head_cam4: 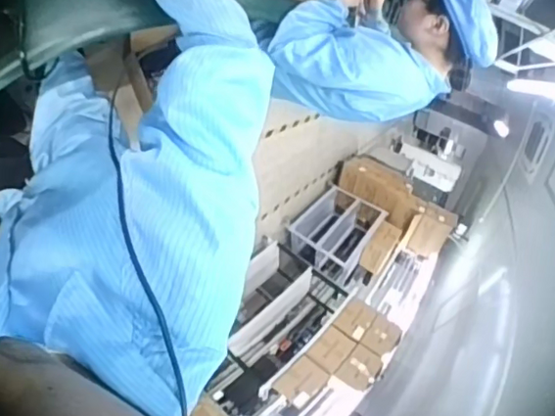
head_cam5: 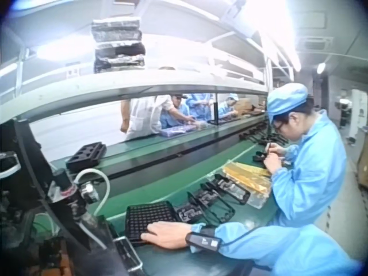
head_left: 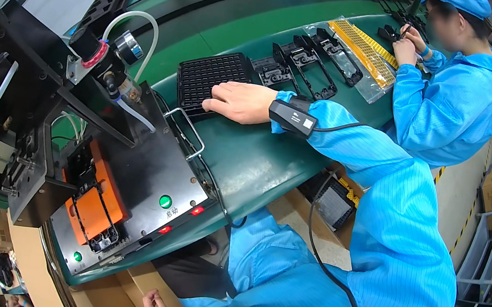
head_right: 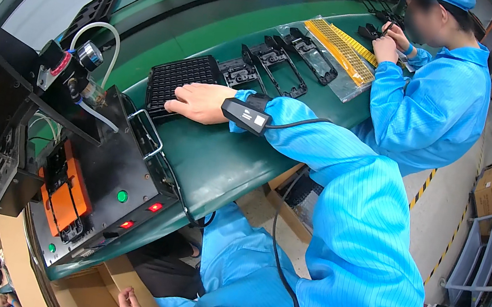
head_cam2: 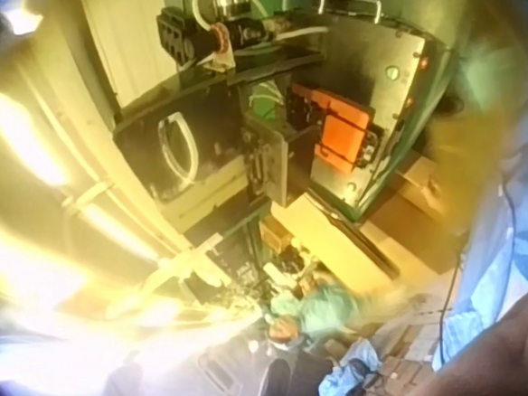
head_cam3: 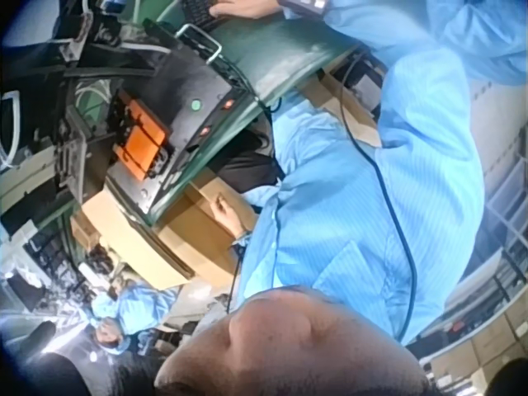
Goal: The worker is assembling and heat-sealing plastic housings for electronics, then packing them into cardboard boxes.
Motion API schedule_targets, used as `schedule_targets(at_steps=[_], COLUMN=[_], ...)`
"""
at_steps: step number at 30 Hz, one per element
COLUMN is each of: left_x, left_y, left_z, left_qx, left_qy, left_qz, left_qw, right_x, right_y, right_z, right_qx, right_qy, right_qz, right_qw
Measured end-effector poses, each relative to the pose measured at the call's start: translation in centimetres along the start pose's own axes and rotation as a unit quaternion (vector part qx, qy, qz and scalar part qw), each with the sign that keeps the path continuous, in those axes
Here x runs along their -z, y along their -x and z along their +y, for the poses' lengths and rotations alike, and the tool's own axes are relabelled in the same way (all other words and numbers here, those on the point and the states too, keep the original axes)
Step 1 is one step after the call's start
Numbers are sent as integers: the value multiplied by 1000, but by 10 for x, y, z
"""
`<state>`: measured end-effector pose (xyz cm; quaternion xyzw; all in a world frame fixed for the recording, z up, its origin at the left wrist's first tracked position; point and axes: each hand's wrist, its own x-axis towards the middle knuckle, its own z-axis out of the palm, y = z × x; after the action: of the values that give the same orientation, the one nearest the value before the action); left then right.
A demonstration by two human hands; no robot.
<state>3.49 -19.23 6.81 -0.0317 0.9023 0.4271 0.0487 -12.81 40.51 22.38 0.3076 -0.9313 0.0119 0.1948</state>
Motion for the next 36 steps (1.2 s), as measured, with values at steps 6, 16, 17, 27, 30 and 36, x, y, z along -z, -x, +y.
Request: schedule_targets(at_steps=[6, 16, 17, 27, 30, 36], left_x=[-5, -9, -9, -8, -9, -10], left_y=[4, 2, 2, 1, 1, -2], left_z=[12, -6, -7, -16, -13, -11], left_qx=[-42, -46, -40, -81, -85, -100], left_qy=[-32, -26, -21, -64, -67, -96], left_qz=[1, -3, -3, -11, -13, -21], left_qw=[999, 999, 999, 995, 994, 990], right_x=[-1, 11, 13, 8, -9, -19], right_y=[4, 0, -2, 3, 5, -13], right_z=[-8, 11, 15, 2, -11, -8], right_qx=[16, 13, 6, -45, -87, -150], right_qy=[50, 56, 42, 53, 65, 54], right_qz=[12, 88, 94, -41, -51, -6], right_qw=[999, 994, 995, 997, 993, 987])
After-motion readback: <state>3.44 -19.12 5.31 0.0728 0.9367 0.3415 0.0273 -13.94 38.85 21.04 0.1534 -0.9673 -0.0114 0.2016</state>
